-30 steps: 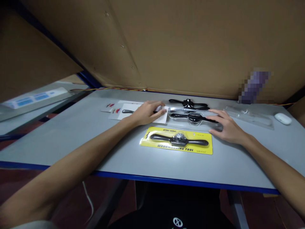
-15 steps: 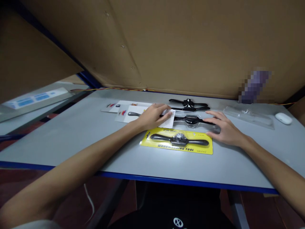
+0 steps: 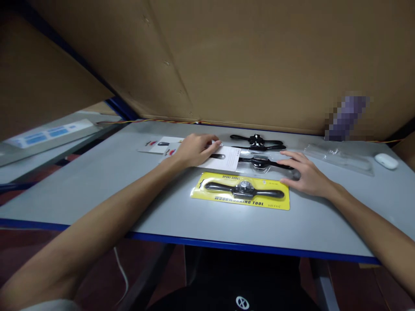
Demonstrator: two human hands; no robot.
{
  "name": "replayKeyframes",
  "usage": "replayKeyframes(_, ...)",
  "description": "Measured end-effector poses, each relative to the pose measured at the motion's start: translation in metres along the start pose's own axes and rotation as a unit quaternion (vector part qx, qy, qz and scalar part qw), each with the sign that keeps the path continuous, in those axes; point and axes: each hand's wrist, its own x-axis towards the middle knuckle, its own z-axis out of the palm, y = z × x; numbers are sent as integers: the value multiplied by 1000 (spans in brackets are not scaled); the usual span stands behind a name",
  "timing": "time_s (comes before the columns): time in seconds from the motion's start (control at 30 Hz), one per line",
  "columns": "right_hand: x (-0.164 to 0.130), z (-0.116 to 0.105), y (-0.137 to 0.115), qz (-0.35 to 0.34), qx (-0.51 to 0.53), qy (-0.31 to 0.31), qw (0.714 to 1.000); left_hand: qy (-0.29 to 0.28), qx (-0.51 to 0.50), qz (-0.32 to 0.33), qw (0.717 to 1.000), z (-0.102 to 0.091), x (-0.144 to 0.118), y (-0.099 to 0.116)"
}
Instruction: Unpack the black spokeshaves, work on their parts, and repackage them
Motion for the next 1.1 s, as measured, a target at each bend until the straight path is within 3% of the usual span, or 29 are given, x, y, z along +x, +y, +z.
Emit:
replayKeyframes(0.2,-1,2,-3,-7,0,20,1000,-22,-5,39,999,-1,1,-7)
replayKeyframes(0.43,4,13,-20,-33,-3,32,999,-43,0,46,998,8,-6,30)
replayKeyframes(0.53,5,12,-18,-46,-11,28,998,-50,15,27,998,6,-7,34)
replayKeyframes(0.87,-2,-6,6,-19,-55,22,998,-78,63,-7,995,-15,2,-25)
replayKeyframes(1.1,-4,-7,7,-21,-68,14,997,-64,70,17,995,-15,0,-18)
